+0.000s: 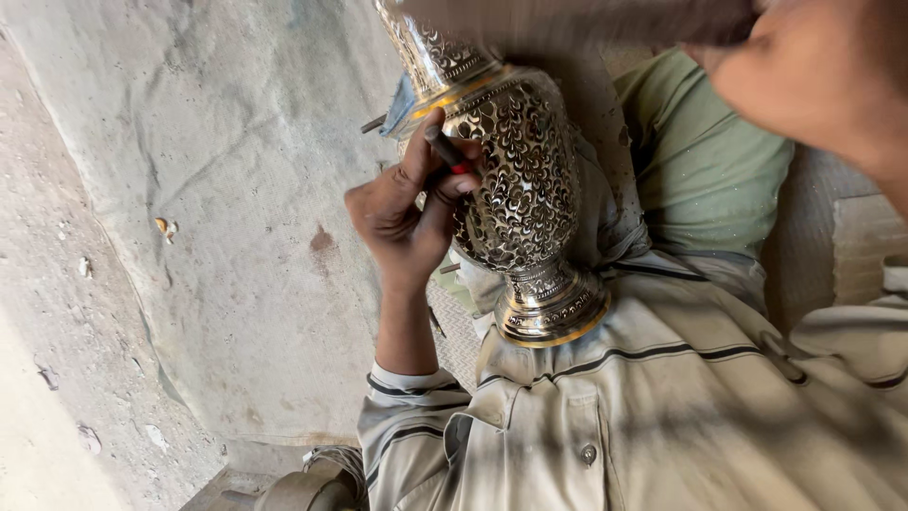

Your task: The person sits on the floor holding an ornate brass vase between their legs, pressing a small punch against its decorated surface and striking it with a wooden mallet to engrave the pattern. They reposition the punch and rotate the vase to work different areas of the design.

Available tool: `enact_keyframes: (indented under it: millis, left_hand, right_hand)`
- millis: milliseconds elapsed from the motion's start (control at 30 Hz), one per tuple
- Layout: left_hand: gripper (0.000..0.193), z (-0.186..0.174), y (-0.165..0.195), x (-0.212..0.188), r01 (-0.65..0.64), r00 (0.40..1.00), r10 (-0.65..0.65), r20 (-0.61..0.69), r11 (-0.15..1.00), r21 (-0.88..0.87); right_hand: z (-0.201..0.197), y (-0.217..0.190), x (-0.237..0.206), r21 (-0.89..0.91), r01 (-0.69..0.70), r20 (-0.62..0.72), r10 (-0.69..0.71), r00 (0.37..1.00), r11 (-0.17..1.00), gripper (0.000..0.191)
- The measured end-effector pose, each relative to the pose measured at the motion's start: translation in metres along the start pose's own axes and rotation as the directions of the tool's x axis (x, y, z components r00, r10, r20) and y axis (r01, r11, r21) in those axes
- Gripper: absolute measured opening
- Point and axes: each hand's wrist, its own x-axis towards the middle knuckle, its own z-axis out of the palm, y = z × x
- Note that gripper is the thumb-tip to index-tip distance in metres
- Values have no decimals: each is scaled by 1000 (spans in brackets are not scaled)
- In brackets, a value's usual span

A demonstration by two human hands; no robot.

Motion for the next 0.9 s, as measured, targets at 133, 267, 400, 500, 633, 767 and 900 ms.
enact_keyframes:
  millis: [133,267,400,500,633,767,900]
  left_hand:
    - [55,7,1,-3,21,998,-23,-56,998,-52]
    - [57,7,-4,-3,-23,998,19,-61,998,-52]
    - [57,4,-8,-4,-62,997,63,-52,998,27]
    - [55,6,-8,-6,-35,997,37,-64,998,43]
    - [52,9,-7,-5,34,995,-35,-93,999,-13]
    - [47,10,-8,-3,32,994,-40,-100,997,-73]
    - [48,11,-9,-2,35,994,-46,-98,993,-114]
  right_hand:
    - [-3,-2,12,44,24,-64,-22,998,999,17]
    - [-5,-7,24,104,148,-51,-143,988,984,20]
    - [-10,-16,29,43,164,4,-164,986,986,21]
    - [-16,-20,28,-151,80,45,-74,996,985,21]
    - [-16,-16,29,-284,115,-25,-127,992,952,22]
    - [-14,-10,32,-318,168,-97,-208,973,933,22]
    - [-18,-14,33,-165,157,-123,-178,976,974,21]
